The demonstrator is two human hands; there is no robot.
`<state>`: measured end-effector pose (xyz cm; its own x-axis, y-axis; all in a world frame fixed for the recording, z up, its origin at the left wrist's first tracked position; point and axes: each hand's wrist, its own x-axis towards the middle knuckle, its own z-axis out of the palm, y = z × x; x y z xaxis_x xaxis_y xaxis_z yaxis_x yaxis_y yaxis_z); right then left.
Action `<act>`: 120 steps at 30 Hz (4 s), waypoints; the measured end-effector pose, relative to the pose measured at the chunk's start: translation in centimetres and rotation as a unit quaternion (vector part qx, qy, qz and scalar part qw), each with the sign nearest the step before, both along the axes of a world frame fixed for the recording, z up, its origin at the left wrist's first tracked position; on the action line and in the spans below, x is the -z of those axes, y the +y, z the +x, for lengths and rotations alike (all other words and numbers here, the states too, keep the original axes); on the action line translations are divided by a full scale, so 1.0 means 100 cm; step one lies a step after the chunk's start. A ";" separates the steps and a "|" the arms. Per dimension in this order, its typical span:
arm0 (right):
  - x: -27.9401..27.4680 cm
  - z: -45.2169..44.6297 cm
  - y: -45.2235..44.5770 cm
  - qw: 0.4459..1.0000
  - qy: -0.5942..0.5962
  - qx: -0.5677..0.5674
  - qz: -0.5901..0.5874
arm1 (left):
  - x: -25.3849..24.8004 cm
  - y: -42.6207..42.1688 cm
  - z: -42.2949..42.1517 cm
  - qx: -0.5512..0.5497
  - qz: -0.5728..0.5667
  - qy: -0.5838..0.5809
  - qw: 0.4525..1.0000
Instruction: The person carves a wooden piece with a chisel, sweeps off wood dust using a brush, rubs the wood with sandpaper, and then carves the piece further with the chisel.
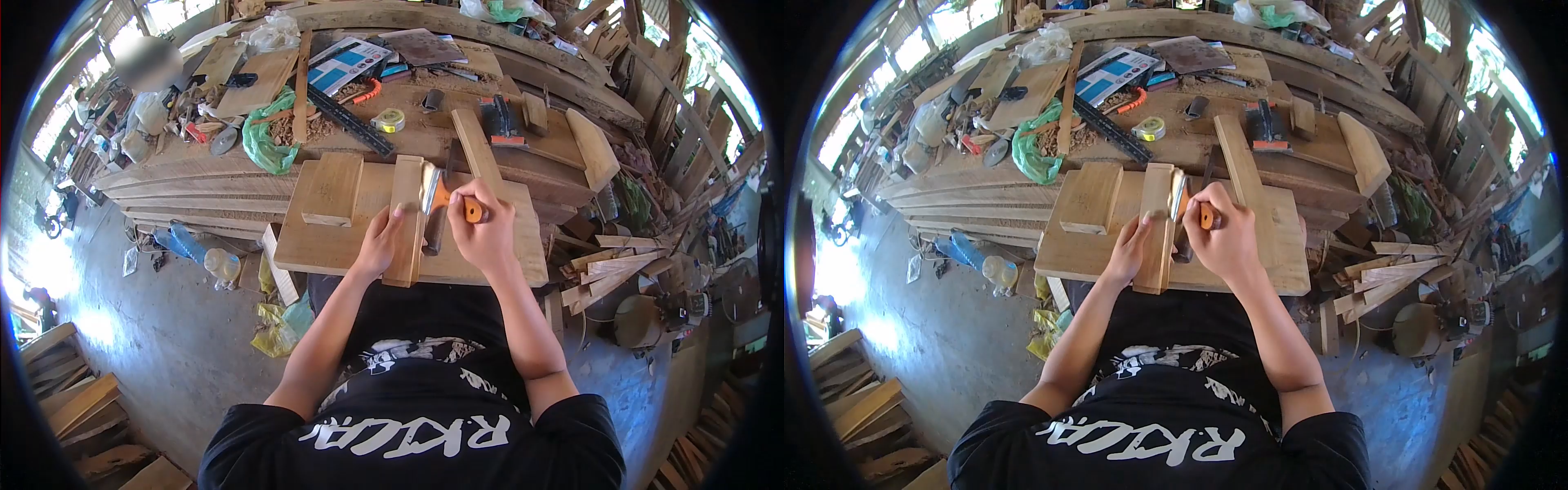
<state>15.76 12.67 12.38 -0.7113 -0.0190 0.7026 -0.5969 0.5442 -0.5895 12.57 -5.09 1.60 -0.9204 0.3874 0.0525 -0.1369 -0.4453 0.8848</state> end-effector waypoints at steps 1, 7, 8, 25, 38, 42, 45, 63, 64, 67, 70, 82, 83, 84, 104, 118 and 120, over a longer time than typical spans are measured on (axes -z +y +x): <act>-0.002 0.002 0.000 1.000 -0.021 -0.014 0.010 | -0.003 -0.002 0.001 0.000 0.003 -0.008 1.000; -0.013 0.013 -0.001 0.977 -0.151 -0.146 0.019 | 0.007 0.002 -0.004 -0.137 -0.098 0.037 0.985; -0.014 0.014 0.001 0.968 -0.185 -0.171 0.020 | 0.002 0.004 -0.001 -0.150 -0.102 0.040 0.983; 0.001 -0.003 0.002 0.992 -0.050 0.060 -0.103 | -0.001 0.004 0.002 -0.020 -0.041 0.031 0.998; -0.014 0.014 -0.001 0.982 -0.142 -0.123 0.019 | 0.010 0.001 -0.006 -0.115 -0.071 0.045 0.990; -0.021 0.017 0.002 0.946 -0.260 -0.195 0.017 | -0.006 0.002 0.002 -0.117 -0.063 0.041 0.990; -0.011 0.015 0.001 0.943 -0.276 -0.184 -0.020 | 0.001 0.003 0.000 -0.110 -0.084 0.087 0.987; 0.000 0.007 0.000 0.984 -0.155 -0.080 0.021 | 0.015 0.002 -0.007 -0.137 -0.099 0.043 0.985; -0.001 0.008 0.002 0.971 -0.210 -0.117 0.014 | 0.011 0.003 -0.004 -0.171 -0.111 0.051 0.978; 0.006 0.007 0.003 0.921 -0.343 -0.185 -0.011 | 0.003 0.003 0.002 -0.118 -0.101 0.026 0.988; -0.001 0.009 -0.006 0.885 -0.421 -0.190 -0.054 | 0.009 0.002 0.004 -0.144 -0.192 0.024 0.970; 0.016 -0.003 -0.006 0.996 -0.083 0.024 0.023 | -0.012 0.014 0.031 -0.020 -0.146 0.189 0.971; 0.017 -0.005 -0.005 0.997 -0.065 0.039 -0.004 | -0.019 0.017 0.034 -0.040 -0.107 0.164 0.980; 0.018 -0.007 -0.003 0.997 -0.047 0.052 -0.030 | -0.024 0.021 0.035 -0.060 -0.067 0.138 0.986; 0.075 0.006 0.016 0.548 -0.532 -0.310 -0.566 | -0.037 0.053 0.036 -0.415 -0.369 0.337 0.760; 0.041 0.024 0.016 0.621 -0.454 -0.349 -0.535 | -0.057 0.059 0.077 -0.210 -0.204 0.445 0.846; 0.044 0.025 0.017 0.644 -0.415 -0.392 -0.509 | -0.058 0.059 0.078 -0.202 -0.217 0.439 0.848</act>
